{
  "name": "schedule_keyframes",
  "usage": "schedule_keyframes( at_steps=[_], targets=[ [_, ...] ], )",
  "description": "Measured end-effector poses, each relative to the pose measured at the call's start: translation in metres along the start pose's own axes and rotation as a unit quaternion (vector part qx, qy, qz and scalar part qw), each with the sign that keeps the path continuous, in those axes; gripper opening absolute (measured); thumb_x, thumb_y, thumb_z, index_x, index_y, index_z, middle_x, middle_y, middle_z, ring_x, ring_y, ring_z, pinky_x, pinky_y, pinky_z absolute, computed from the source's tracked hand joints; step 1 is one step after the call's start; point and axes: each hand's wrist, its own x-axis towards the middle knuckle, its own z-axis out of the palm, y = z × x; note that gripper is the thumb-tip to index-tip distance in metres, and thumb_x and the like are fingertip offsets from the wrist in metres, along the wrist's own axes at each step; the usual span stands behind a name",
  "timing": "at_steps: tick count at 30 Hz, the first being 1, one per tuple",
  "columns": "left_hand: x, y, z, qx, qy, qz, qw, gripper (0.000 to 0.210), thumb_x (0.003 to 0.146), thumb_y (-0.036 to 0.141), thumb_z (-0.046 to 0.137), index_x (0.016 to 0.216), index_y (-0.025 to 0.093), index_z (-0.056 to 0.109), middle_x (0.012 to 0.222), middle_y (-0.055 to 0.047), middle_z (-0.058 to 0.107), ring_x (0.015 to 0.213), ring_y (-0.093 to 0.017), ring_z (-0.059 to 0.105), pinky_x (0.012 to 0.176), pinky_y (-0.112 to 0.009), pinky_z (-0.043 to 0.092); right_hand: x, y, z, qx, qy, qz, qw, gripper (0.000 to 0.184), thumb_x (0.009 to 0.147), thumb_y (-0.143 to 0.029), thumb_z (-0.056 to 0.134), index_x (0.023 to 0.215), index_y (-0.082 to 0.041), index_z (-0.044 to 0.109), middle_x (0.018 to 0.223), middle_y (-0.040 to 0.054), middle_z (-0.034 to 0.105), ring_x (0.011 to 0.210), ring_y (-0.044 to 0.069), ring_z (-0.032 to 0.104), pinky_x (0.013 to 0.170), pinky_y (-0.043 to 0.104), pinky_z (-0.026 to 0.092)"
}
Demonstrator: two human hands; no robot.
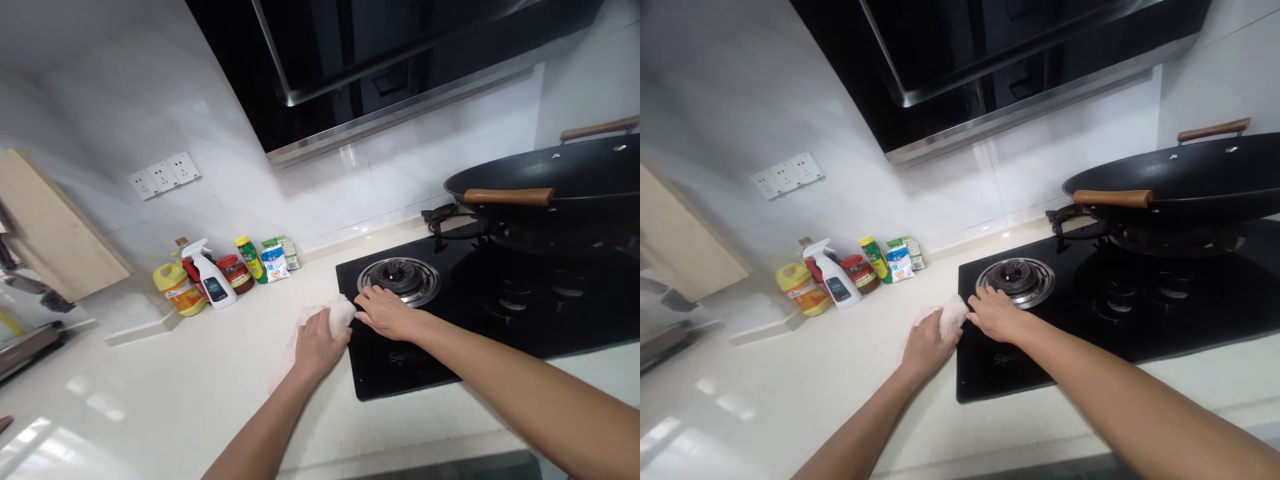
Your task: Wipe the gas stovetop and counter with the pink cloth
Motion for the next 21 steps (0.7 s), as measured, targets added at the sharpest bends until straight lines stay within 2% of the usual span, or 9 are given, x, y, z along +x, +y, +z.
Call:
schedule_keyframes(
  at_steps=[5, 10, 14, 18, 21],
  targets=[
    [-0.003, -0.003, 0.000, -0.046, 0.008, 0.028, 0.999, 0.060, 0.086, 0.051, 0.060, 0.138, 0.021, 0.052, 0.140, -0.016, 0.059, 0.132, -0.036, 0.052, 0.108, -0.048, 0.037, -0.002, -0.007, 0.000, 0.079, 0.031, -0.002, 0.996, 0.045, 0.103, -0.045, 0.036, 0.140, -0.023, 0.046, 0.129, 0.0124, 0.056, 0.112, 0.027, 0.053, 0.097, 0.047, 0.041],
    [-0.002, -0.011, 0.000, -0.069, 0.007, 0.068, 0.995, 0.053, 0.087, 0.049, 0.058, 0.133, 0.021, 0.056, 0.132, -0.014, 0.064, 0.125, -0.035, 0.056, 0.105, -0.046, 0.039, -0.007, -0.016, -0.004, 0.144, 0.045, -0.058, 0.987, 0.046, 0.102, -0.044, 0.040, 0.143, -0.026, 0.042, 0.140, 0.0107, 0.050, 0.127, 0.024, 0.047, 0.107, 0.047, 0.037],
    [-0.007, -0.011, -0.002, -0.110, 0.011, 0.118, 0.987, 0.046, 0.088, 0.042, 0.060, 0.129, 0.021, 0.059, 0.125, -0.013, 0.067, 0.119, -0.034, 0.060, 0.102, -0.046, 0.044, -0.012, -0.025, -0.009, 0.171, 0.018, -0.104, 0.980, 0.048, 0.100, -0.044, 0.045, 0.144, -0.026, 0.040, 0.146, 0.0091, 0.045, 0.133, 0.024, 0.042, 0.113, 0.045, 0.033],
    [-0.010, -0.009, -0.005, -0.168, 0.016, 0.153, 0.974, 0.046, 0.087, 0.037, 0.062, 0.129, 0.020, 0.058, 0.126, -0.013, 0.067, 0.115, -0.032, 0.062, 0.100, -0.046, 0.048, -0.013, -0.027, -0.012, 0.181, 0.000, -0.119, 0.976, 0.046, 0.099, -0.044, 0.048, 0.141, -0.027, 0.044, 0.139, 0.0076, 0.050, 0.128, 0.023, 0.045, 0.111, 0.042, 0.036],
    [-0.012, -0.006, -0.006, -0.198, 0.009, 0.166, 0.966, 0.045, 0.084, 0.029, 0.062, 0.128, 0.021, 0.061, 0.128, -0.011, 0.066, 0.116, -0.029, 0.062, 0.102, -0.044, 0.049, -0.011, -0.024, -0.011, 0.184, -0.006, -0.102, 0.978, 0.045, 0.099, -0.046, 0.047, 0.140, -0.026, 0.045, 0.128, 0.0081, 0.054, 0.118, 0.023, 0.051, 0.104, 0.041, 0.041]
  ],
)
